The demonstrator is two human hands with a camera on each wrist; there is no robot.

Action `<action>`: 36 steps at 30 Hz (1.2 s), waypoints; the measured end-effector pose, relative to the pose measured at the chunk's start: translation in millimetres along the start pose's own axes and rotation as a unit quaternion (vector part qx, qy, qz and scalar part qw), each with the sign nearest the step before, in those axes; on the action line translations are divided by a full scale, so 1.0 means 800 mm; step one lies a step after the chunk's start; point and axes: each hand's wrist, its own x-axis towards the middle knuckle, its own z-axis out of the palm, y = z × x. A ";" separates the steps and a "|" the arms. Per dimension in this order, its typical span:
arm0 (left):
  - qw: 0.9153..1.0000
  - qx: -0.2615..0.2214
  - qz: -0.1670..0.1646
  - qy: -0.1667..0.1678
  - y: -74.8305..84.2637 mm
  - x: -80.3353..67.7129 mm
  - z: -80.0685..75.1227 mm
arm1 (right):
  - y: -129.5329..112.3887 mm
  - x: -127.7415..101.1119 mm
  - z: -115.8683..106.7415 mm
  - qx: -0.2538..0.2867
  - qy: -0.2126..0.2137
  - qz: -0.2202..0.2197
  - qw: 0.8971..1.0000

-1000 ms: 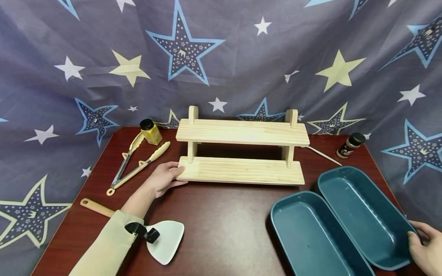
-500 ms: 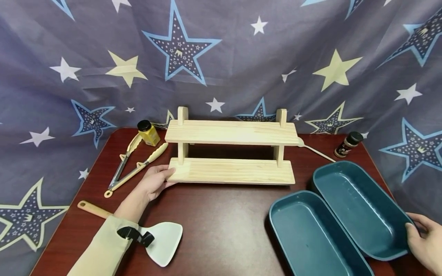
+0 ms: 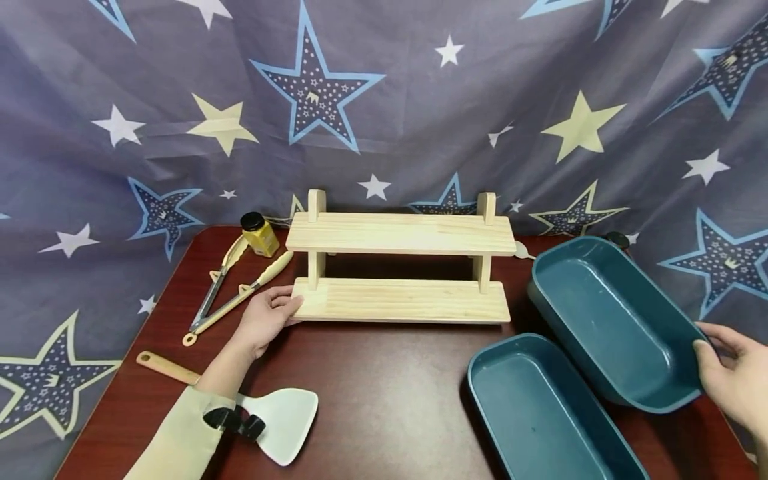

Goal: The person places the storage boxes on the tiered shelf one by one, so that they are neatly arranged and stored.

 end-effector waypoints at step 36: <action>0.959 0.239 0.125 0.082 -0.005 -0.022 -0.002 | -0.127 0.092 -0.008 -0.013 -0.052 -0.111 0.992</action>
